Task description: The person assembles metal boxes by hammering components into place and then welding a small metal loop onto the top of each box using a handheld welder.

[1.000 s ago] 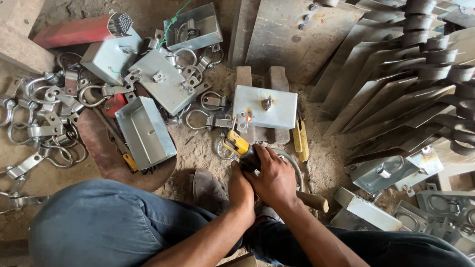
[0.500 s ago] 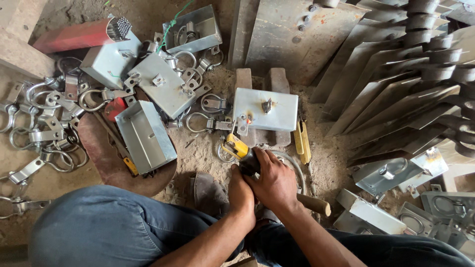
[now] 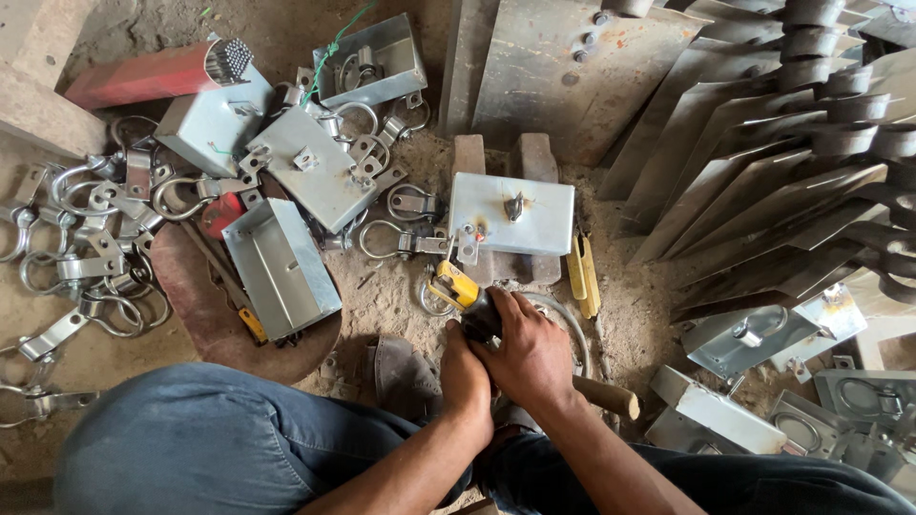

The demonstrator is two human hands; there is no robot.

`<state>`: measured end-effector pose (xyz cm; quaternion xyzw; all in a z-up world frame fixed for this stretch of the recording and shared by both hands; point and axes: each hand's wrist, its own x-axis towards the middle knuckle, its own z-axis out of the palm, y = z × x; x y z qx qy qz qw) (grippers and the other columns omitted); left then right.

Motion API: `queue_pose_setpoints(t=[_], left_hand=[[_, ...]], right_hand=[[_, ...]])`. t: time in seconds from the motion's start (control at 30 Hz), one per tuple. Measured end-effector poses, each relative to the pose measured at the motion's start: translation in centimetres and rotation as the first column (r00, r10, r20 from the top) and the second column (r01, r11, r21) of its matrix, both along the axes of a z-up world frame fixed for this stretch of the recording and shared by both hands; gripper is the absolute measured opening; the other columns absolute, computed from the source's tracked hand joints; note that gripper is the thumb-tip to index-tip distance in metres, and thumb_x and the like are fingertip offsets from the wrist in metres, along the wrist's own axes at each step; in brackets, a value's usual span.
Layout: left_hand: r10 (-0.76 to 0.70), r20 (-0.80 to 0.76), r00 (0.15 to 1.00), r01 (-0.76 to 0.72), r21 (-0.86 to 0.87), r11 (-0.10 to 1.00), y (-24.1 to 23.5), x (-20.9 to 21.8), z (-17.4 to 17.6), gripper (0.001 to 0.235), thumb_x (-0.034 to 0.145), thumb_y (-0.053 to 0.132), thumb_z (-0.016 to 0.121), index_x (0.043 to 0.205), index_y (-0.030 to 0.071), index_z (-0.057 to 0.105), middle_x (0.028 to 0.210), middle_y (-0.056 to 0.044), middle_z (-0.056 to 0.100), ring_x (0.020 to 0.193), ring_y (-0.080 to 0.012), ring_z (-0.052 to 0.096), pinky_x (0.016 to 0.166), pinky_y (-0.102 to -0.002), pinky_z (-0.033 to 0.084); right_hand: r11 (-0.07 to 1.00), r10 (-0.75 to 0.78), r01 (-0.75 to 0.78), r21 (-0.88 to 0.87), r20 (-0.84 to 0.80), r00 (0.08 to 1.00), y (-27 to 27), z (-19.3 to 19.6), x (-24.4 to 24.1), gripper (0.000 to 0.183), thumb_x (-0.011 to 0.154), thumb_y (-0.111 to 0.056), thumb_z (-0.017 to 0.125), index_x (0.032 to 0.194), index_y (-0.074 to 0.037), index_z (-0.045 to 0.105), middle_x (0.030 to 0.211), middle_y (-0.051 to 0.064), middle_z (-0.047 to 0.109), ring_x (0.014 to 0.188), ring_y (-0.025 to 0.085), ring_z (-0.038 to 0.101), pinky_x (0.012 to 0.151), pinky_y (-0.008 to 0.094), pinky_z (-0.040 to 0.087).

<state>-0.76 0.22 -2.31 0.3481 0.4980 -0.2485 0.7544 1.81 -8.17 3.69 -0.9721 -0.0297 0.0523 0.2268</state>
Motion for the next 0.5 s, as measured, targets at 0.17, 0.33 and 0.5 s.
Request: queue_pose_setpoints(t=[0.17,0.33,0.5], left_hand=[[0.002,-0.010,1.000,-0.002,0.001,1.000,-0.14,-0.03,-0.39,0.058,0.102,0.060,0.035,0.122,0.015,0.066,0.102,-0.001,0.065,0.083,-0.0125,0.056,0.068,-0.028,0.044],[-0.024,-0.018,1.000,0.024,0.024,0.999,-0.18,0.09,-0.58,0.057,0.102,0.060,0.035,0.115,0.015,0.066,0.093,-0.002,0.062,0.073,-0.0141,0.053,0.060,-0.030,0.040],[-0.101,-0.038,0.994,0.106,0.136,0.985,-0.23,-0.15,-0.83,0.056,0.104,0.056,0.035,0.130,0.014,0.061,0.115,0.000,0.064,0.102,-0.0175,0.058,0.089,-0.035,0.044]], right_hand=[[1.000,0.001,-0.001,0.004,0.021,1.000,0.00,-0.02,0.03,0.065,0.075,-0.038,0.083,0.127,-0.004,0.062,0.105,0.015,0.072,0.083,0.036,0.074,0.068,0.047,0.058],[1.000,-0.010,0.010,-0.003,-0.008,1.000,0.02,-0.03,0.06,0.062,0.077,-0.039,0.082,0.124,-0.004,0.062,0.102,0.015,0.073,0.082,0.034,0.074,0.068,0.047,0.058],[1.000,-0.020,0.021,0.013,-0.019,1.000,-0.36,-0.79,-0.28,0.046,0.080,-0.038,0.080,0.114,-0.010,0.066,0.098,0.011,0.073,0.083,0.031,0.073,0.070,0.044,0.058]])
